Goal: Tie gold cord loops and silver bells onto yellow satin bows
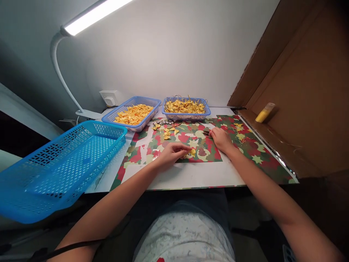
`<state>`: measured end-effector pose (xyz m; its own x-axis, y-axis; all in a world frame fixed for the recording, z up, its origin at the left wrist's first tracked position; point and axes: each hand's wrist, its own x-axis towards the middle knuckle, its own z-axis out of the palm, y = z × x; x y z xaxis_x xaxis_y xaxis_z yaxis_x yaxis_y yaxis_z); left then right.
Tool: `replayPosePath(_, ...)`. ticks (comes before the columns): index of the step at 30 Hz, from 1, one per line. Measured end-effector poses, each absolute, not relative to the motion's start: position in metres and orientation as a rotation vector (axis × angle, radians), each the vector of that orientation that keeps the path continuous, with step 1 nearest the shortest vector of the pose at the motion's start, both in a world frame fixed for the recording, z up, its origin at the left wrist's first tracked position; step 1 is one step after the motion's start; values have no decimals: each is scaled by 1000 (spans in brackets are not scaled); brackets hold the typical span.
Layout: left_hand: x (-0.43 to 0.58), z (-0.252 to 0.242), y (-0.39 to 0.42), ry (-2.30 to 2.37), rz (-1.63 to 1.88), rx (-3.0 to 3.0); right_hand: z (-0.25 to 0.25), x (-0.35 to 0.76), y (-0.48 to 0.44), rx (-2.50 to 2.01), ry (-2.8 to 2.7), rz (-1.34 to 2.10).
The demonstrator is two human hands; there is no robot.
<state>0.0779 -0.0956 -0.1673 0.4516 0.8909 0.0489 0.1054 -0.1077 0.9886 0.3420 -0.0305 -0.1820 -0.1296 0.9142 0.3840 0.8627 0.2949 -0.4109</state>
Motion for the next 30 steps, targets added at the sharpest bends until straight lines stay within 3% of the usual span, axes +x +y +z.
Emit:
replayPosePath(16, 74, -164, -93, 1034, 765, 1286, -171, 307, -81, -786, -2257, 162)
replayPosePath(30, 72, -165, -92, 1015, 740, 1284, -178, 309, -78, -707, -2288, -167)
